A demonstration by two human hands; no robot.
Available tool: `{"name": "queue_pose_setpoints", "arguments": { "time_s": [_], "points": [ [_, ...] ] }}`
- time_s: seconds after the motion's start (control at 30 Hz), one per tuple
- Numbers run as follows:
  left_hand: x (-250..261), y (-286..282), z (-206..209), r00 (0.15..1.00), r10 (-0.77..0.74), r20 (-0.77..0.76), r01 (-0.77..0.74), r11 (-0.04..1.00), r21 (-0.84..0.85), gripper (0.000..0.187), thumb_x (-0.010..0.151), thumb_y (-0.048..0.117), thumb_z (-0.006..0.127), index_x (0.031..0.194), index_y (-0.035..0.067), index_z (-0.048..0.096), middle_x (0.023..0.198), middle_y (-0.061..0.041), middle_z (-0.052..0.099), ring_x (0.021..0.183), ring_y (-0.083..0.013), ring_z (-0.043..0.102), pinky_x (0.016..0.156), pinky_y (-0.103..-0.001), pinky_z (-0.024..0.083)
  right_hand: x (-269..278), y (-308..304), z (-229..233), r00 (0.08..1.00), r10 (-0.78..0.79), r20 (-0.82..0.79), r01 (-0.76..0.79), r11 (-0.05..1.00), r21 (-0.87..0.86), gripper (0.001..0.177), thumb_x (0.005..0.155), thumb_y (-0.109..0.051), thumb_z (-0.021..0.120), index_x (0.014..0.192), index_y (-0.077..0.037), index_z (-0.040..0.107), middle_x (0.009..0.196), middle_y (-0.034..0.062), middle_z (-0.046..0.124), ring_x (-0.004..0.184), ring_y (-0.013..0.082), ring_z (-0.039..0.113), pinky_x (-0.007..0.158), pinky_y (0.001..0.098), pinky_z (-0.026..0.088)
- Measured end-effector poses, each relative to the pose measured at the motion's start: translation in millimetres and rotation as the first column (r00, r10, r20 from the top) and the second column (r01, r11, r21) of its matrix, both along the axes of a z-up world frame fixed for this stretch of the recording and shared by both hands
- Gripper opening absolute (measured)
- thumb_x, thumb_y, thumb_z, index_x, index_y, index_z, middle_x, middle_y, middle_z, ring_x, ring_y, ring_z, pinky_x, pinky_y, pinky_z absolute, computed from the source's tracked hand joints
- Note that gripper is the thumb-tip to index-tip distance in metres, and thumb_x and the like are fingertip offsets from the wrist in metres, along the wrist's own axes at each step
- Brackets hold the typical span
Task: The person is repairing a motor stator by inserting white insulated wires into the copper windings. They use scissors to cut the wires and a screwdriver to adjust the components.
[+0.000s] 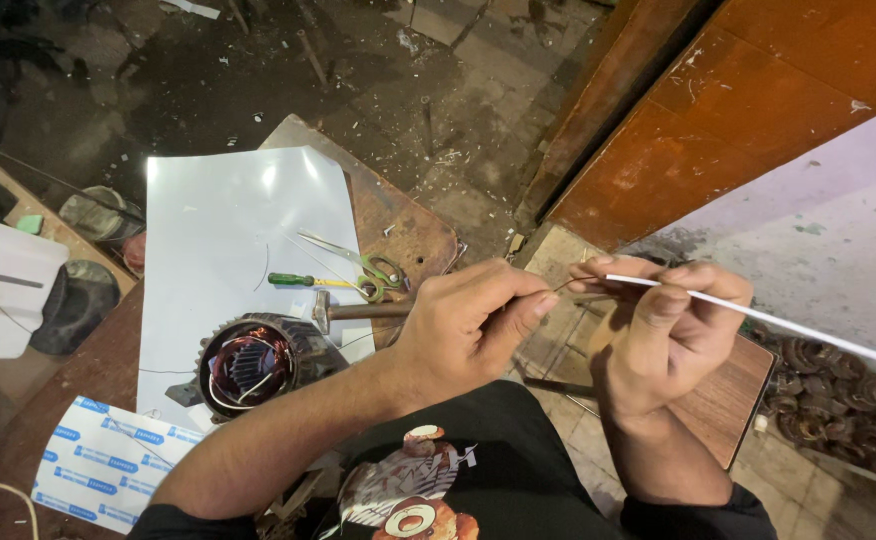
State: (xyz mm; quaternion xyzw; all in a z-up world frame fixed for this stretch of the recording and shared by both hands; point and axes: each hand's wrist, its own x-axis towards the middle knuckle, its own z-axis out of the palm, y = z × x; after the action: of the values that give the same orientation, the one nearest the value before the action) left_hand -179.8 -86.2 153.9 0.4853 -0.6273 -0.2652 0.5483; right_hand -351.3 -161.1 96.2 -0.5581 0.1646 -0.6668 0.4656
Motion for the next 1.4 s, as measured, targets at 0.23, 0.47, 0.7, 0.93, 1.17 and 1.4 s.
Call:
{"name": "queue_pose_setpoints", "arguments": {
  "time_s": [0.23,0.47,0.7,0.93,1.17,1.4],
  "points": [
    [2,0,1,1.0,-0.007,0.012,0.007,1.0,0.011,0.009,0.103,0.01,0.069,0.104,0.001,0.069,0.085,-0.008,0.066,0.069,-0.0152,0.064,0.061,-0.03,0.049,-3,3,5,0.992,-0.033,-0.121,0.03,0.999,-0.024,0.019,0.116,-0.02,0.055,0.122,-0.006,0.044,0.099,0.0095,0.056,0.092,0.0287,0.074,0.08,0.0426,0.063],
    [-1,0,-7,0.998,0.016,0.055,-0.018,0.999,0.033,0.018,0.104,0.018,0.068,0.112,0.003,0.065,0.093,-0.012,0.069,0.08,-0.0228,0.071,0.069,-0.035,0.055,-8,-3,1,0.953,0.092,-0.287,-0.04,0.982,0.183,0.014,0.109,-0.008,0.068,0.114,0.004,0.06,0.093,0.0146,0.07,0.089,0.0226,0.074,0.079,0.0302,0.06],
    [19,5,-33,0.916,0.009,0.402,-0.132,0.951,0.279,0.028,0.105,0.03,0.057,0.096,0.004,0.065,0.081,-0.019,0.071,0.078,-0.0421,0.069,0.068,-0.053,0.051,-14,-29,17,0.929,0.289,-0.233,-0.171,0.89,0.422,0.013,0.097,0.003,0.07,0.11,0.005,0.071,0.1,0.0117,0.074,0.092,0.0197,0.073,0.087,0.0312,0.06],
    [26,7,-55,0.935,0.043,0.353,-0.133,0.963,0.234,0.029,0.102,0.03,0.057,0.096,0.002,0.059,0.078,-0.018,0.068,0.074,-0.0423,0.068,0.064,-0.052,0.05,8,-29,-3,0.76,0.41,-0.504,-0.21,0.889,0.406,0.012,0.091,0.003,0.077,0.103,0.004,0.076,0.097,0.0113,0.076,0.088,0.0134,0.068,0.08,0.0261,0.053],
    [52,20,-84,0.923,0.017,0.383,-0.203,0.871,0.448,0.026,0.104,0.03,0.059,0.097,0.005,0.064,0.08,-0.021,0.067,0.08,-0.0423,0.067,0.068,-0.052,0.05,22,-48,-7,0.682,0.501,-0.534,-0.237,0.841,0.487,0.018,0.087,0.0,0.077,0.105,0.0,0.077,0.096,0.009,0.078,0.084,0.0131,0.072,0.076,0.0252,0.057],
    [87,47,-130,0.893,0.067,0.446,-0.165,0.969,0.185,0.009,0.092,0.01,0.062,0.093,0.003,0.058,0.084,-0.02,0.067,0.08,-0.0429,0.066,0.066,-0.05,0.051,44,-58,-26,0.671,0.507,-0.541,-0.207,0.828,0.521,0.017,0.088,-0.004,0.078,0.104,0.0,0.079,0.092,0.0084,0.078,0.082,0.0123,0.071,0.076,0.0246,0.055]
  ]
}}
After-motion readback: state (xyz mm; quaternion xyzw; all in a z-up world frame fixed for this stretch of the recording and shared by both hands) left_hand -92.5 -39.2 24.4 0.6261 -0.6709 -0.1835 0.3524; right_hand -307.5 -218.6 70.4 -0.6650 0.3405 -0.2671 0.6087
